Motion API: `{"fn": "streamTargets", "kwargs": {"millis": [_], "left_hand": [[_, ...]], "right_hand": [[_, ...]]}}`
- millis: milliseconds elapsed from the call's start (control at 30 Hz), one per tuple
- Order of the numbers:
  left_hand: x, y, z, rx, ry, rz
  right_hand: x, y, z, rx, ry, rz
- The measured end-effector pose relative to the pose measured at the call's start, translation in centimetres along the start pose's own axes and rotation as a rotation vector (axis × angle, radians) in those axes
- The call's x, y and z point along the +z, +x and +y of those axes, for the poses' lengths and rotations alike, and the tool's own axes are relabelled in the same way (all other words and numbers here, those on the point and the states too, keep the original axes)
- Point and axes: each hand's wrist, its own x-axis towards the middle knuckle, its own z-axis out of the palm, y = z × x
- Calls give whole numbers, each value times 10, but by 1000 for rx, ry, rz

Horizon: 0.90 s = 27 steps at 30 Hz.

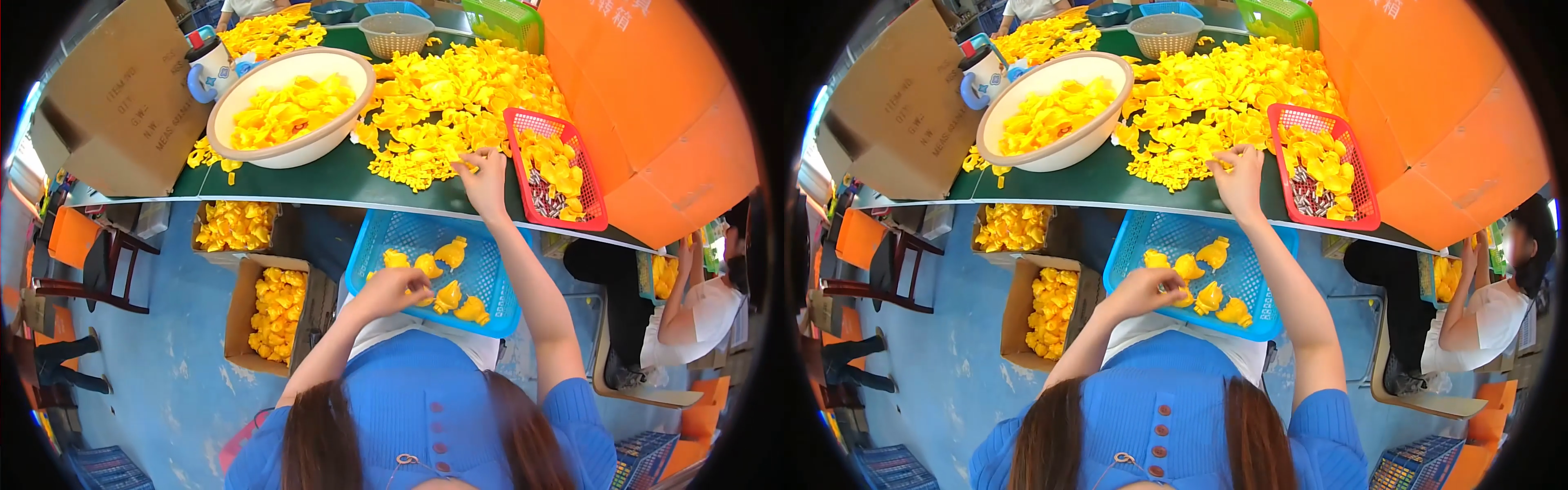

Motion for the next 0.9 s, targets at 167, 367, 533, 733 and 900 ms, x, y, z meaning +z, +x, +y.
{"fn": "streamTargets", "kwargs": {"millis": [167, 367, 533, 733, 900], "left_hand": [[16, 0, -2, -58, 106, -311], [23, 1, -6, -78, 124, -277], [15, 5, -10, -134, 36, -321], [8, 10, -8, -104, 95, -488], [14, 19, -12, -71, 71, -559]], "right_hand": [[23, 56, 30, 394, 173, -80], [49, 133, 55, 249, 265, 203], [58, 103, 29, 308, 389, 118], [36, 39, 14, 150, 375, 31], [36, 17, 17, 64, 267, 71]]}}
